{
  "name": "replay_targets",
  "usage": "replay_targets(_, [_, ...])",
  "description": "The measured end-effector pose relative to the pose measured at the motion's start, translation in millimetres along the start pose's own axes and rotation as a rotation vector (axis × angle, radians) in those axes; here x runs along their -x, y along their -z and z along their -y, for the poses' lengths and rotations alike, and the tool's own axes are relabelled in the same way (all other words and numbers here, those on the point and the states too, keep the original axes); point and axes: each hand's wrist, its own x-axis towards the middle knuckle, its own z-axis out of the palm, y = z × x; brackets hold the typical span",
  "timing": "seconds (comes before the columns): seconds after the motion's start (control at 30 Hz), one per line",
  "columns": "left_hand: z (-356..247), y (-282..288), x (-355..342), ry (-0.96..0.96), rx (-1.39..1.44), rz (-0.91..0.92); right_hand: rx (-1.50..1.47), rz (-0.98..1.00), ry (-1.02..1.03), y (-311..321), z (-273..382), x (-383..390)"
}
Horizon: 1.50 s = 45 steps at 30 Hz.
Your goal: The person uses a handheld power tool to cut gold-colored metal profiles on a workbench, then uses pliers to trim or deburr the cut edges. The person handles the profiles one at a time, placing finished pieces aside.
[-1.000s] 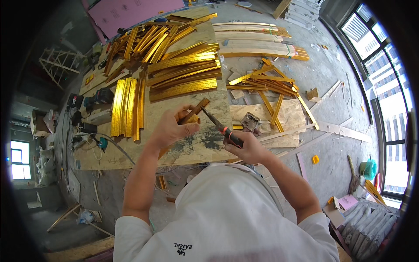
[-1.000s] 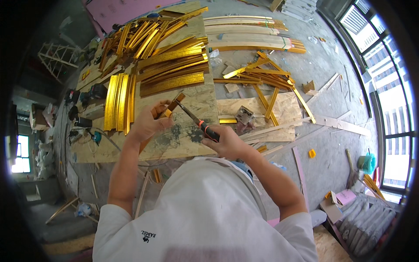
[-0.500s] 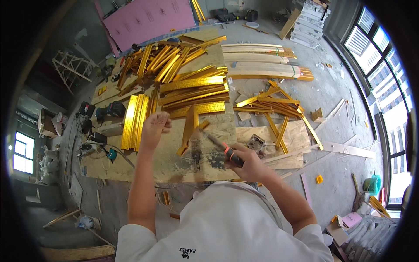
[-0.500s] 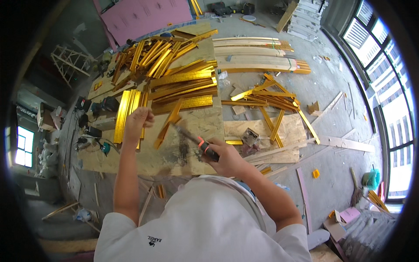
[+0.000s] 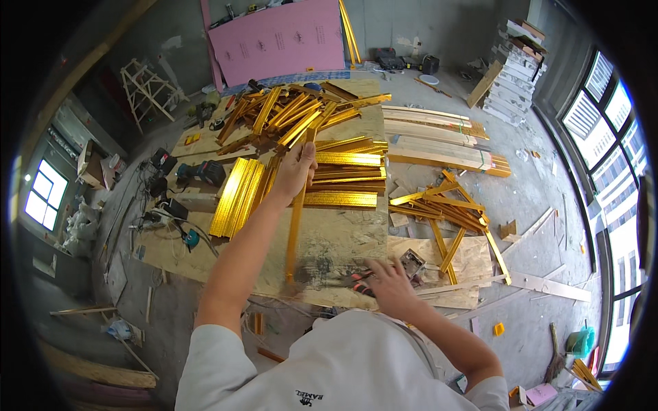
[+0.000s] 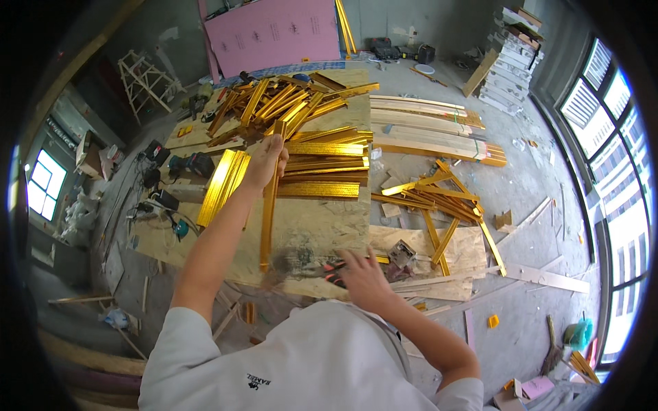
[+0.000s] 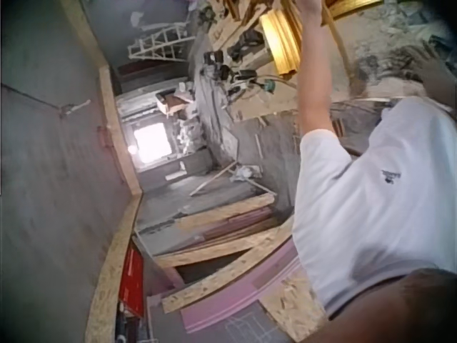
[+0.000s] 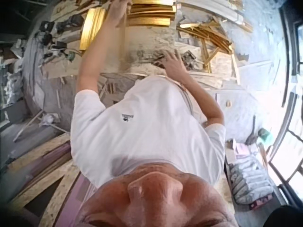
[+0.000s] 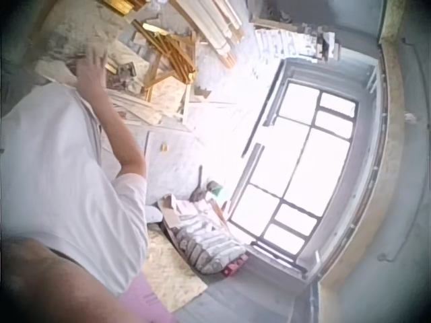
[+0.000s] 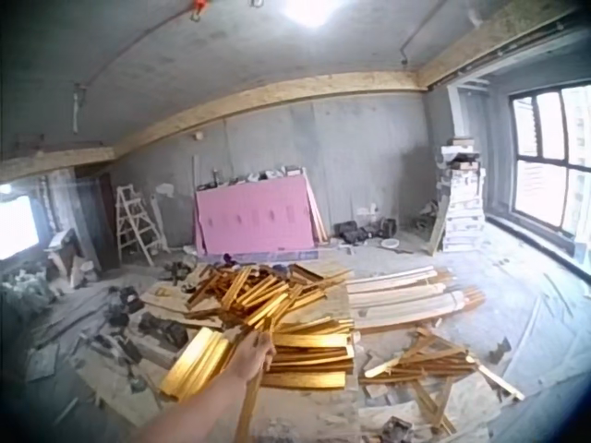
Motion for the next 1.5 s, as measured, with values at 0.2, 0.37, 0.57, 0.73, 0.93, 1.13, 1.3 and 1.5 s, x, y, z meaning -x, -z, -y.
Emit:
replay_targets(0.2, [-18.6,-43.0,49.2,-0.116,-0.299,0.242,-0.779,-0.059,-0.385,18.2,-47.2,7.6])
replay_targets(0.37, [-10.3,-64.3,65.4,-0.029,-0.226,0.36,-0.863,-0.075,-0.324,33.7,-56.1,-4.8])
replay_targets(0.57, [-6.7,-67.4,66.8,0.018,-0.24,0.419,-0.867,-0.026,-0.35,38.1,-50.7,-8.3])
replay_targets(0.73, [-3.4,-61.6,70.3,0.066,-0.199,0.407,-0.791,0.013,-0.245,47.8,-54.6,-10.9])
replay_targets(0.93, [6.4,-63.5,68.7,0.07,-0.215,0.411,-0.862,0.086,-0.381,44.4,-52.5,-12.3])
replay_targets(1.13, [56.0,-63.7,47.1,0.236,-0.402,0.362,-0.455,0.076,-0.53,-14.5,-52.4,-33.6])
replay_targets(1.3, [73.8,-67.2,32.8,0.715,-0.341,0.337,-0.037,-0.032,-0.323,-73.9,-74.6,-48.8])
replay_targets(1.5, [86.0,-42.0,45.2,0.651,-0.215,0.249,-0.056,-0.104,-0.337,-72.6,-62.6,-51.5])
